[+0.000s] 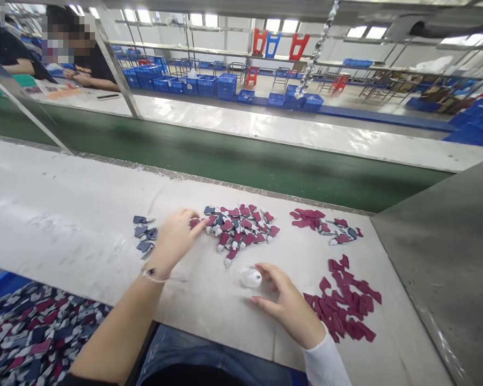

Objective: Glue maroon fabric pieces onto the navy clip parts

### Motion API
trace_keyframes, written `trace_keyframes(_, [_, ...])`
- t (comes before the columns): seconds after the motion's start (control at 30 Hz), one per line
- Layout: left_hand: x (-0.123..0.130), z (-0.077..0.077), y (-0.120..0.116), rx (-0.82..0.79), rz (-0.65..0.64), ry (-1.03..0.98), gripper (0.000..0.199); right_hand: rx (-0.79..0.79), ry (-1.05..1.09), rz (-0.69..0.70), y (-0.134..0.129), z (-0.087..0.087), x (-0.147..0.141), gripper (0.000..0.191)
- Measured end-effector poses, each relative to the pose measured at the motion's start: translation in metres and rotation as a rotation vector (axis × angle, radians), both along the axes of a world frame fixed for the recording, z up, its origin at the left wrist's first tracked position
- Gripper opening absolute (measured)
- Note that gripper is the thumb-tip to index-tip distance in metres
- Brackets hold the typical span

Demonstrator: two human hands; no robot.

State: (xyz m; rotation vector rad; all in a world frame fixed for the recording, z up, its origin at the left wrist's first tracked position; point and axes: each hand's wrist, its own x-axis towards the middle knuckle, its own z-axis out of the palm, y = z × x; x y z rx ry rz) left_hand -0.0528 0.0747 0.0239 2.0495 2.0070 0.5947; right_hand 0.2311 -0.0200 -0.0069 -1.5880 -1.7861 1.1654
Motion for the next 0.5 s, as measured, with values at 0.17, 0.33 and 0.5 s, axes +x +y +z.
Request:
trace_keyframes(0.17, [-0.081, -0.021, -0.042, -0.071, 0.217, 0.108, 0.051, -0.034, 0.162, 0.071, 0.008, -0.006, -0.015, 0.032])
trace_keyframes(0.33, [-0.1, -0.051, -0.065, -0.098, 0.234, 0.03, 0.053, -0.128, 0.312, 0.095, 0.0, 0.008, -0.006, 0.048])
trace_keyframes(0.5, [-0.093, -0.053, -0.072, -0.187, 0.163, -0.077, 0.058, -0.232, 0.434, -0.042, -0.021, 0.024, 0.012, 0.031])
